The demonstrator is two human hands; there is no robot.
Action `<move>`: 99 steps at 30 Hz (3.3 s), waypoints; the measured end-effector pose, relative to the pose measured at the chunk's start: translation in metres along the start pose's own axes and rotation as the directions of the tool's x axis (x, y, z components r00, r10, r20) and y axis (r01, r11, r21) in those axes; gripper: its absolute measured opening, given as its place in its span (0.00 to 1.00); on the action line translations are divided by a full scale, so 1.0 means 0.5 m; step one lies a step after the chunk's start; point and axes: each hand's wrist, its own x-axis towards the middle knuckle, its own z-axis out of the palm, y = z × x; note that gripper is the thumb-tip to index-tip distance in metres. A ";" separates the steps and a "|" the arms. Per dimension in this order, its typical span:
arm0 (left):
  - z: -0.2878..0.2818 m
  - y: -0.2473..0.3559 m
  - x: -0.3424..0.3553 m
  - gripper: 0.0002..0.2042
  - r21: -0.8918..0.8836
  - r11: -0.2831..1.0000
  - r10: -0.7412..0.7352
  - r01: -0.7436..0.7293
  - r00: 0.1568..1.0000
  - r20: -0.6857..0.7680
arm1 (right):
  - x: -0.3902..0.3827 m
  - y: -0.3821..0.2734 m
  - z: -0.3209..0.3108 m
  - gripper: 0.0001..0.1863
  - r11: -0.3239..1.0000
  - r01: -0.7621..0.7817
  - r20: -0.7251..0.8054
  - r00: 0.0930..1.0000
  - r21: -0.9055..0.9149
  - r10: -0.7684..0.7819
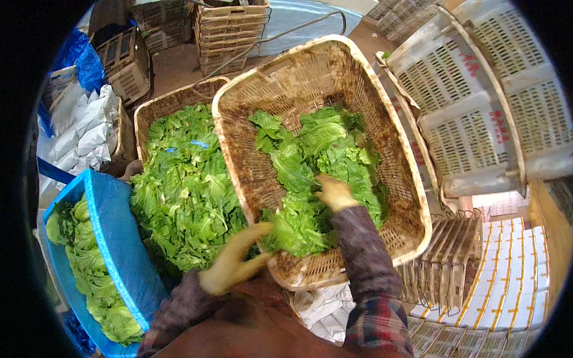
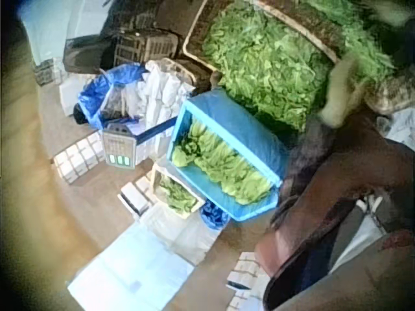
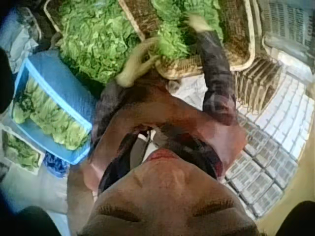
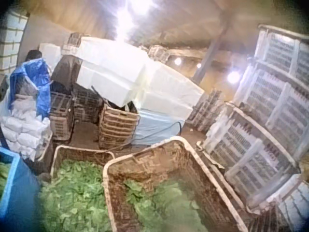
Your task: The person repeatedly picks up heads of lettuce from a woven basket, trims the base with a knife, and places the trimmed heads into a blue bin. The person also removes outer leaves and places them into a separate basket. The process is repeated for multiple heads of lettuce.
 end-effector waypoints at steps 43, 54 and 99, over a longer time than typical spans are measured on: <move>-0.316 0.178 -0.403 0.34 0.342 0.873 -0.137 0.349 0.846 -0.515 | -0.146 -0.736 -0.201 0.08 0.792 0.429 -0.749 0.317 -0.434 -0.582; -0.357 0.143 -0.388 0.30 -0.373 0.928 -0.257 0.022 0.763 -0.593 | -0.148 -0.685 -0.320 0.25 0.145 0.317 -0.173 0.784 0.937 -0.596; -0.331 0.064 -0.344 0.53 -0.983 -0.019 -0.270 -0.181 0.948 -0.169 | -0.087 -0.453 -0.248 0.31 0.397 0.183 -0.257 0.956 0.899 0.143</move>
